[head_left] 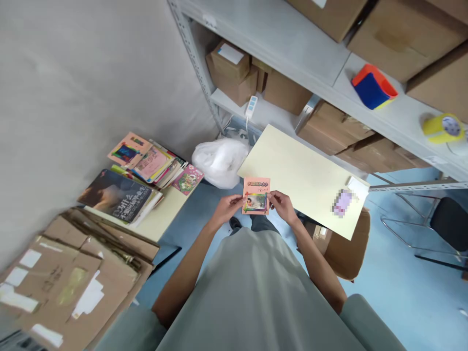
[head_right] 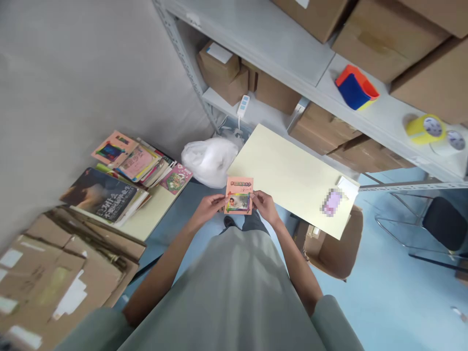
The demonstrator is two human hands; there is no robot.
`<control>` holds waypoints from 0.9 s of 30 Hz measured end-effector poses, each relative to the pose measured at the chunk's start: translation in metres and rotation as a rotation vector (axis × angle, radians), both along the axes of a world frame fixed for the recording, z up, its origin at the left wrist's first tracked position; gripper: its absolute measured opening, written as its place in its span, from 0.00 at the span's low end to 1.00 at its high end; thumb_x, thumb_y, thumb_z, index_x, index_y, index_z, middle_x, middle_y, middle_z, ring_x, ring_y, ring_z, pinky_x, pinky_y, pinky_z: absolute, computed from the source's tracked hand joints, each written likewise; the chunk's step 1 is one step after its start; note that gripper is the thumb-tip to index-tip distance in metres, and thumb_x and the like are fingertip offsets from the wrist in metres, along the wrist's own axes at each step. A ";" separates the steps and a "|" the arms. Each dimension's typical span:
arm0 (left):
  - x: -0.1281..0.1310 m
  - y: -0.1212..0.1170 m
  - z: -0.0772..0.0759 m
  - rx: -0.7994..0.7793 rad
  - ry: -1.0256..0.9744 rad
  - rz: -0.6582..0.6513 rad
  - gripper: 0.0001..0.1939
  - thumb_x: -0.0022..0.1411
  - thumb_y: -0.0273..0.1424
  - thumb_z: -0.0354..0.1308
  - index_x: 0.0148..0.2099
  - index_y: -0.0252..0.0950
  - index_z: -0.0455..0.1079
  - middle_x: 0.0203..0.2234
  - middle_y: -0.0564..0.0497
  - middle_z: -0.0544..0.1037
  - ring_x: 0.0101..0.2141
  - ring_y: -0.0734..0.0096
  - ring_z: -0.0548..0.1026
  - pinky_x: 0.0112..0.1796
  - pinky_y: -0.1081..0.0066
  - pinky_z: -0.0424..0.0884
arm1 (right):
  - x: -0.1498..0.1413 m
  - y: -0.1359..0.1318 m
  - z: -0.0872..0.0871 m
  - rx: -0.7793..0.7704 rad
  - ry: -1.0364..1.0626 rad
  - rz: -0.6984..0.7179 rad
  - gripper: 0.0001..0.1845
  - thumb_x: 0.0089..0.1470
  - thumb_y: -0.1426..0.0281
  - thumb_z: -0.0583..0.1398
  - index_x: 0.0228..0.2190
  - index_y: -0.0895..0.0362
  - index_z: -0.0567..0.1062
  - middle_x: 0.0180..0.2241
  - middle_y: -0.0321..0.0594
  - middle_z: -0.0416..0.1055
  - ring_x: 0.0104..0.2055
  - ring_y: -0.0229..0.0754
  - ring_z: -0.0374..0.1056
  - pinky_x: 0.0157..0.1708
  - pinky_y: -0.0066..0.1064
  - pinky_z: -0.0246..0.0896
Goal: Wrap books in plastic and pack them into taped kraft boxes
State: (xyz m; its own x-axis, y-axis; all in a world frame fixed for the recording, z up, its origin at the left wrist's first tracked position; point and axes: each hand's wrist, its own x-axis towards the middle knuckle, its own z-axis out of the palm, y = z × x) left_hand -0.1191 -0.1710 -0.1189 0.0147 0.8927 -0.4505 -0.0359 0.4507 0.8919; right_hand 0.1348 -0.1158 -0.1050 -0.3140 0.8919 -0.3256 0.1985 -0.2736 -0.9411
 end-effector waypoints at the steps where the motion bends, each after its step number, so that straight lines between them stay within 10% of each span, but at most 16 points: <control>1: 0.008 0.008 0.006 0.009 -0.016 -0.014 0.31 0.55 0.60 0.74 0.45 0.37 0.86 0.42 0.44 0.89 0.44 0.51 0.86 0.47 0.59 0.83 | 0.007 0.004 0.005 0.013 0.009 -0.032 0.34 0.58 0.33 0.66 0.34 0.53 0.80 0.26 0.36 0.76 0.27 0.42 0.73 0.28 0.33 0.73; 11: 0.093 0.107 0.053 0.143 0.009 0.012 0.28 0.56 0.52 0.77 0.50 0.37 0.88 0.45 0.45 0.90 0.48 0.47 0.87 0.54 0.51 0.84 | 0.065 0.060 0.044 0.339 -0.201 -0.482 0.26 0.66 0.44 0.64 0.46 0.54 0.84 0.50 0.51 0.83 0.44 0.49 0.80 0.43 0.40 0.80; 21: 0.179 0.129 0.072 0.460 0.368 -0.041 0.19 0.70 0.43 0.66 0.59 0.49 0.85 0.59 0.52 0.85 0.52 0.49 0.87 0.54 0.49 0.86 | 0.059 0.092 0.053 0.211 0.004 -0.439 0.26 0.63 0.45 0.67 0.51 0.50 0.85 0.49 0.44 0.87 0.52 0.56 0.84 0.53 0.45 0.82; 27: 0.172 0.147 0.071 0.348 0.330 0.060 0.26 0.68 0.50 0.68 0.62 0.42 0.81 0.61 0.43 0.83 0.59 0.50 0.82 0.57 0.54 0.82 | 0.101 0.114 0.052 0.115 0.223 -0.421 0.30 0.61 0.43 0.68 0.49 0.55 0.86 0.43 0.45 0.88 0.46 0.56 0.84 0.47 0.43 0.81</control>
State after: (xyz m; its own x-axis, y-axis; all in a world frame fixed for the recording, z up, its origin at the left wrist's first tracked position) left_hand 0.0528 -0.0236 -0.0479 -0.1353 0.9861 -0.0968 0.2579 0.1293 0.9575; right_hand 0.2358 -0.0017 -0.0527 0.0304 0.9826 -0.1834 -0.1169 -0.1787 -0.9769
